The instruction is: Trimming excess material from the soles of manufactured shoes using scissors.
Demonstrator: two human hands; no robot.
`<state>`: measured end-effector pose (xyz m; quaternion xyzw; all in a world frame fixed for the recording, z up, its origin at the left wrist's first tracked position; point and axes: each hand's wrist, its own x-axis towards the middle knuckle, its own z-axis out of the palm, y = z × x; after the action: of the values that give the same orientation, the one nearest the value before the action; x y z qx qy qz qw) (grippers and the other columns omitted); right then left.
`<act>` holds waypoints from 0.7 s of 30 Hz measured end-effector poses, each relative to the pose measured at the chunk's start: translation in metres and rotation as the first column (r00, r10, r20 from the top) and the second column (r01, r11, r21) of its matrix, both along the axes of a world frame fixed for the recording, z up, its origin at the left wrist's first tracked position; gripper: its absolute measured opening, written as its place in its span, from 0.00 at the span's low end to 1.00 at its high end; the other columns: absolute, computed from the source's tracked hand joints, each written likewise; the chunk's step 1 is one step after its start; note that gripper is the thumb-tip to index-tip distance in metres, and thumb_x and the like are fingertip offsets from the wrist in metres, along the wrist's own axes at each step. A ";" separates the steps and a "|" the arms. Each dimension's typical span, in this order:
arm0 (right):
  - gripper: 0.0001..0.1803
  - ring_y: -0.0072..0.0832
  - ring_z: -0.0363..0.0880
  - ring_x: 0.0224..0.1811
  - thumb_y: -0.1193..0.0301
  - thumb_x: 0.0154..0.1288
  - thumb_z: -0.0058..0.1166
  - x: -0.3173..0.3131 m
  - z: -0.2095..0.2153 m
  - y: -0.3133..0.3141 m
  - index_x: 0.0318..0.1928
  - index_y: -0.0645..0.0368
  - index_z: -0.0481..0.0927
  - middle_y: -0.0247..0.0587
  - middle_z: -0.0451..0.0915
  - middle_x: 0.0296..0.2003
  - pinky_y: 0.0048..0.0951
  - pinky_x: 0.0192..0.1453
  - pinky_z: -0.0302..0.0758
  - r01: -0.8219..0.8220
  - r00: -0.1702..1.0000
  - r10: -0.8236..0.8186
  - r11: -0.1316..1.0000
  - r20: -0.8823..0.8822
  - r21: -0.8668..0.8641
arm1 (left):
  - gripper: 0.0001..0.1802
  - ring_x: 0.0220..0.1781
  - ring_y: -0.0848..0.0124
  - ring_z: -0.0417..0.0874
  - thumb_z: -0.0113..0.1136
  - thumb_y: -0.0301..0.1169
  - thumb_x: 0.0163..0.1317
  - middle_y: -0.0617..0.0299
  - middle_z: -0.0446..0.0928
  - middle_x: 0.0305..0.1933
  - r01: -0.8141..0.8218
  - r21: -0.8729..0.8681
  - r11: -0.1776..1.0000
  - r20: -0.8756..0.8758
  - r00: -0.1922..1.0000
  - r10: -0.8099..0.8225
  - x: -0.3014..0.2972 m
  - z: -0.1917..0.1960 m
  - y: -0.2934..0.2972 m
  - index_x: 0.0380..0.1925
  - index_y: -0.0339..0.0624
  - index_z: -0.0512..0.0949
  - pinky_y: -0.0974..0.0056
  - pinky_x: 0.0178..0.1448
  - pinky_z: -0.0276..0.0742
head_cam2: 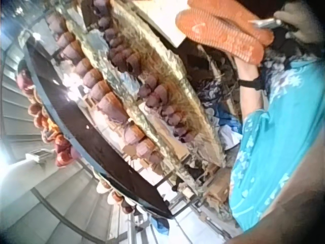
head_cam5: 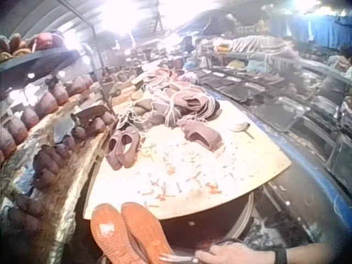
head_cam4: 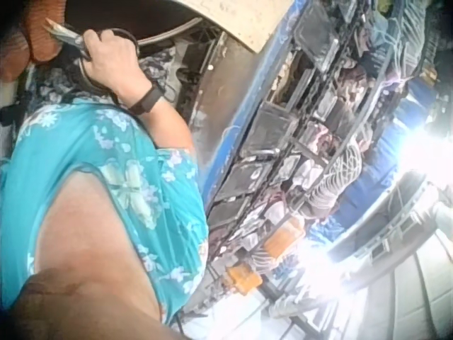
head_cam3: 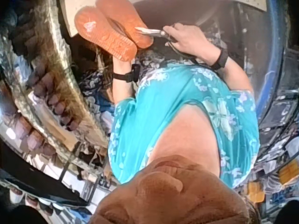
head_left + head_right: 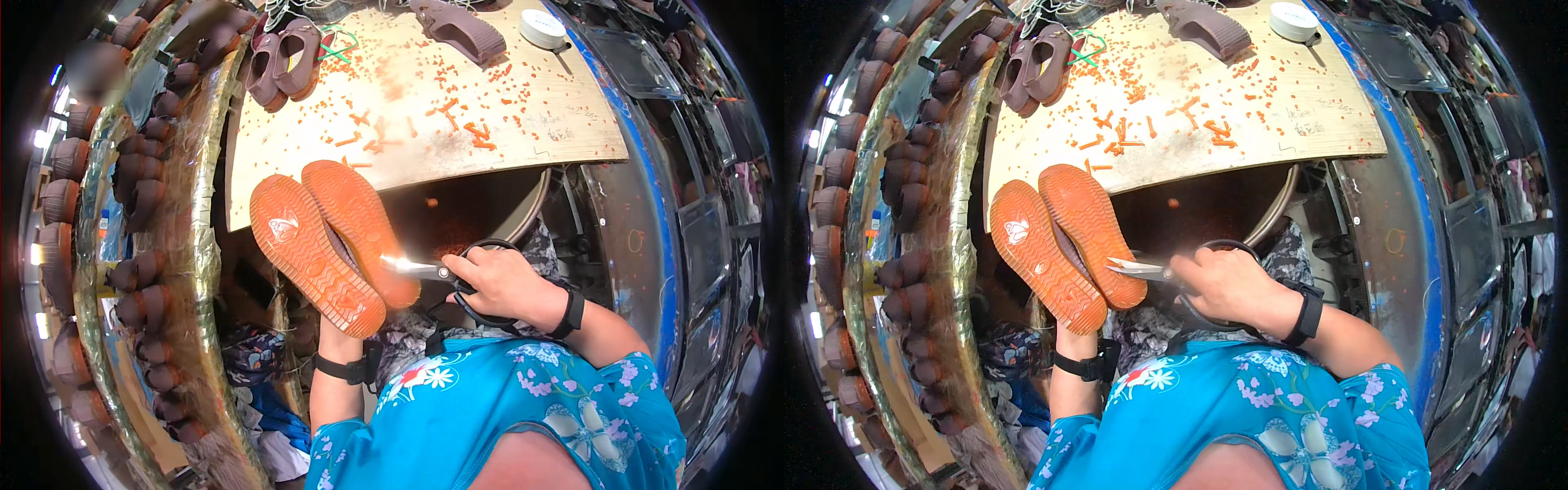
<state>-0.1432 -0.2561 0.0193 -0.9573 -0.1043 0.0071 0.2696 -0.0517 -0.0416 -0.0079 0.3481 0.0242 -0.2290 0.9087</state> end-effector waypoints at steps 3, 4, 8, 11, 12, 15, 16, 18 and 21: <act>0.17 0.43 0.76 0.23 0.60 0.50 0.58 -0.001 -0.009 -0.001 0.38 0.53 0.72 0.47 0.73 0.22 0.40 0.26 0.73 -0.020 0.999 0.019 1.000 0.041 0.019 | 0.28 0.58 0.58 0.69 0.42 0.48 0.65 0.53 0.65 0.58 0.022 0.009 1.000 -0.023 0.999 -0.022 0.003 -0.002 0.000 0.59 0.42 0.59 0.54 0.61 0.68; 0.17 0.43 0.77 0.24 0.60 0.50 0.58 -0.001 -0.010 0.000 0.38 0.53 0.72 0.48 0.74 0.22 0.40 0.26 0.74 -0.018 1.000 0.018 0.999 -0.002 0.031 | 0.28 0.57 0.58 0.69 0.42 0.47 0.65 0.53 0.65 0.58 0.027 0.004 1.000 -0.041 0.999 -0.027 0.004 -0.003 0.000 0.59 0.42 0.59 0.54 0.60 0.68; 0.22 0.45 0.77 0.30 0.57 0.47 0.61 0.007 0.004 0.001 0.42 0.52 0.73 0.48 0.76 0.26 0.43 0.33 0.74 0.008 0.989 0.027 0.972 -0.145 0.237 | 0.27 0.56 0.59 0.70 0.42 0.46 0.65 0.53 0.66 0.57 0.026 -0.014 1.000 -0.102 0.994 -0.027 0.005 -0.012 0.003 0.59 0.41 0.59 0.55 0.59 0.69; 0.25 0.45 0.76 0.32 0.56 0.45 0.62 0.016 0.022 0.005 0.44 0.51 0.73 0.46 0.75 0.29 0.43 0.36 0.73 -0.062 0.993 0.084 0.969 -0.084 0.238 | 0.27 0.56 0.60 0.70 0.42 0.45 0.65 0.53 0.66 0.57 0.040 -0.031 0.999 -0.147 0.988 -0.044 0.010 -0.018 0.005 0.59 0.41 0.59 0.56 0.58 0.70; 0.25 0.46 0.76 0.32 0.56 0.45 0.62 0.020 0.026 0.006 0.44 0.52 0.73 0.46 0.75 0.29 0.43 0.35 0.72 -0.116 0.992 0.124 0.965 -0.020 0.237 | 0.27 0.55 0.60 0.71 0.42 0.45 0.65 0.53 0.66 0.57 0.048 -0.039 0.998 -0.157 0.986 -0.053 0.013 -0.020 0.005 0.58 0.40 0.59 0.57 0.57 0.71; 0.24 0.46 0.75 0.30 0.56 0.47 0.60 0.023 0.029 0.013 0.44 0.52 0.73 0.46 0.74 0.29 0.43 0.33 0.73 -0.139 0.989 0.144 0.977 -0.021 0.161 | 0.26 0.54 0.61 0.71 0.42 0.44 0.66 0.53 0.66 0.56 0.059 -0.054 0.997 -0.157 0.985 -0.067 0.019 -0.016 0.005 0.58 0.40 0.59 0.58 0.56 0.72; 0.23 0.46 0.76 0.30 0.56 0.48 0.60 0.026 0.025 0.013 0.44 0.52 0.73 0.47 0.74 0.29 0.43 0.32 0.73 -0.127 0.990 0.134 0.985 -0.053 0.118 | 0.26 0.54 0.61 0.72 0.42 0.44 0.66 0.53 0.66 0.56 0.056 -0.060 0.997 -0.141 0.988 -0.064 0.021 -0.019 0.005 0.58 0.40 0.59 0.58 0.56 0.72; 0.22 0.46 0.76 0.27 0.56 0.51 0.58 0.026 0.020 0.009 0.43 0.55 0.73 0.49 0.75 0.25 0.43 0.30 0.73 -0.150 0.983 0.158 0.984 -0.091 0.094 | 0.25 0.53 0.62 0.73 0.43 0.43 0.65 0.54 0.68 0.55 0.026 0.057 0.998 -0.112 0.994 -0.019 0.023 -0.017 0.006 0.57 0.40 0.61 0.58 0.54 0.73; 0.23 0.45 0.76 0.26 0.60 0.49 0.62 0.018 0.010 0.004 0.44 0.58 0.75 0.49 0.77 0.26 0.38 0.30 0.73 -0.133 0.980 0.179 0.916 -0.089 0.378 | 0.18 0.44 0.69 0.76 0.44 0.36 0.65 0.58 0.73 0.46 0.000 0.322 0.947 -0.018 1.000 0.006 0.034 -0.008 0.021 0.51 0.37 0.67 0.64 0.46 0.75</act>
<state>-0.1249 -0.2519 0.0290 -0.8755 -0.1634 0.0669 0.4497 -0.0172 -0.0205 -0.0160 0.4894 0.0702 -0.2237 0.8400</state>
